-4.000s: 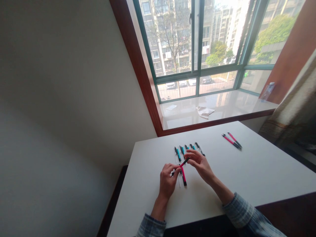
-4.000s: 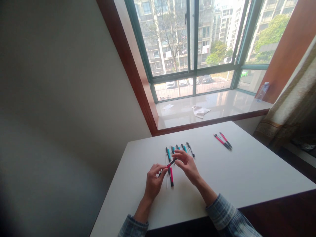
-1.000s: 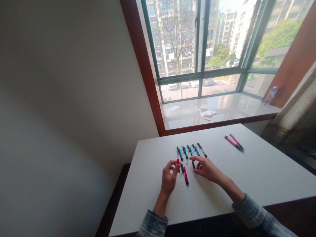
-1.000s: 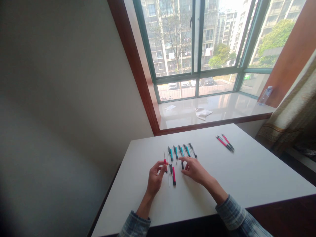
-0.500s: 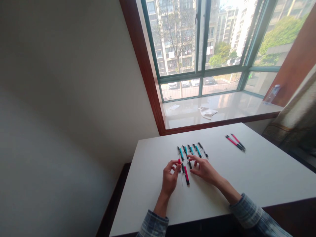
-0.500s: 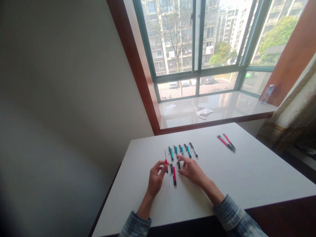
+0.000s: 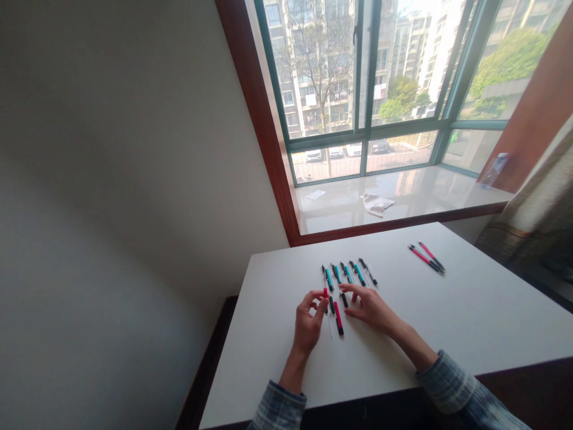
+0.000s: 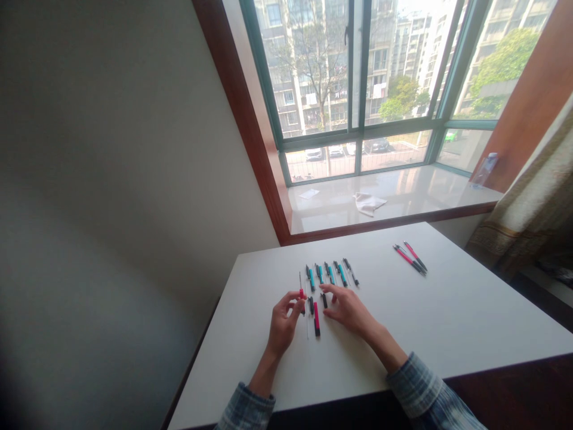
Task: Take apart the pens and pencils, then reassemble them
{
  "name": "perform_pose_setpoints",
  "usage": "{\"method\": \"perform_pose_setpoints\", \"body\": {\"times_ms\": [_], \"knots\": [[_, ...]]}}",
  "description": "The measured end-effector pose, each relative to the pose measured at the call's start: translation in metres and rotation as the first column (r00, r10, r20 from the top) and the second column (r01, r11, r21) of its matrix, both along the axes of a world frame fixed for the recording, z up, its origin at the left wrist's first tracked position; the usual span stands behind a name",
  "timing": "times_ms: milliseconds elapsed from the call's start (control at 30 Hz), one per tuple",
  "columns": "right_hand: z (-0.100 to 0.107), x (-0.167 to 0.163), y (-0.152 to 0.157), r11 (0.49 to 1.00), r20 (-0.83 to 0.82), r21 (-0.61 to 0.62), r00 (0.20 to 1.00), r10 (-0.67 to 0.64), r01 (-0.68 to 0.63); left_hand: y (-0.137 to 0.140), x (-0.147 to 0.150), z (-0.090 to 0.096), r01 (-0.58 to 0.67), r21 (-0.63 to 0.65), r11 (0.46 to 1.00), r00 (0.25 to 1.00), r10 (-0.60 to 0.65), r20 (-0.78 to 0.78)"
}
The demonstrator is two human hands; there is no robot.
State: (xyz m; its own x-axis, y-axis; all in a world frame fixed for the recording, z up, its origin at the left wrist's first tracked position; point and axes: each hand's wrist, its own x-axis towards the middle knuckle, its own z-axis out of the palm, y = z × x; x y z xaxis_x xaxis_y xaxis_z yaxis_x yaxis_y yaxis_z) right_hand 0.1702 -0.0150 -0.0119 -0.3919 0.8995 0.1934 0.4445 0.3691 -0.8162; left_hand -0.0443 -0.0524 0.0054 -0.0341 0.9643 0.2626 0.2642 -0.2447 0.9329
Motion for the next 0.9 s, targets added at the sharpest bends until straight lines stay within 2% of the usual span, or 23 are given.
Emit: {"method": "perform_pose_setpoints", "body": {"times_ms": [133,267,433,567,900], "knots": [[0.001,0.000,-0.001,1.000,-0.011,-0.004,1.000,-0.001,0.001,0.000,0.000,0.000,0.001,0.002,1.000,1.000,-0.001,0.004],[0.008,-0.001,-0.003,0.996,-0.048,0.038,0.996,-0.077,0.079,0.000,0.000,0.000,0.006,-0.001,1.000,1.000,-0.006,0.006],[0.027,-0.013,-0.010,0.989,-0.233,0.017,0.962,-0.142,0.150,-0.001,-0.001,0.001,0.008,0.007,1.000,1.000,-0.008,-0.029],[0.041,-0.027,-0.014,0.994,-0.333,-0.021,0.936,-0.112,0.111,-0.003,-0.001,0.002,0.011,0.019,1.000,0.998,-0.010,-0.069],[0.046,-0.040,-0.019,0.987,-0.399,-0.047,0.903,-0.157,0.151,-0.004,0.001,0.006,0.031,0.060,0.998,0.992,-0.023,-0.121]]}}
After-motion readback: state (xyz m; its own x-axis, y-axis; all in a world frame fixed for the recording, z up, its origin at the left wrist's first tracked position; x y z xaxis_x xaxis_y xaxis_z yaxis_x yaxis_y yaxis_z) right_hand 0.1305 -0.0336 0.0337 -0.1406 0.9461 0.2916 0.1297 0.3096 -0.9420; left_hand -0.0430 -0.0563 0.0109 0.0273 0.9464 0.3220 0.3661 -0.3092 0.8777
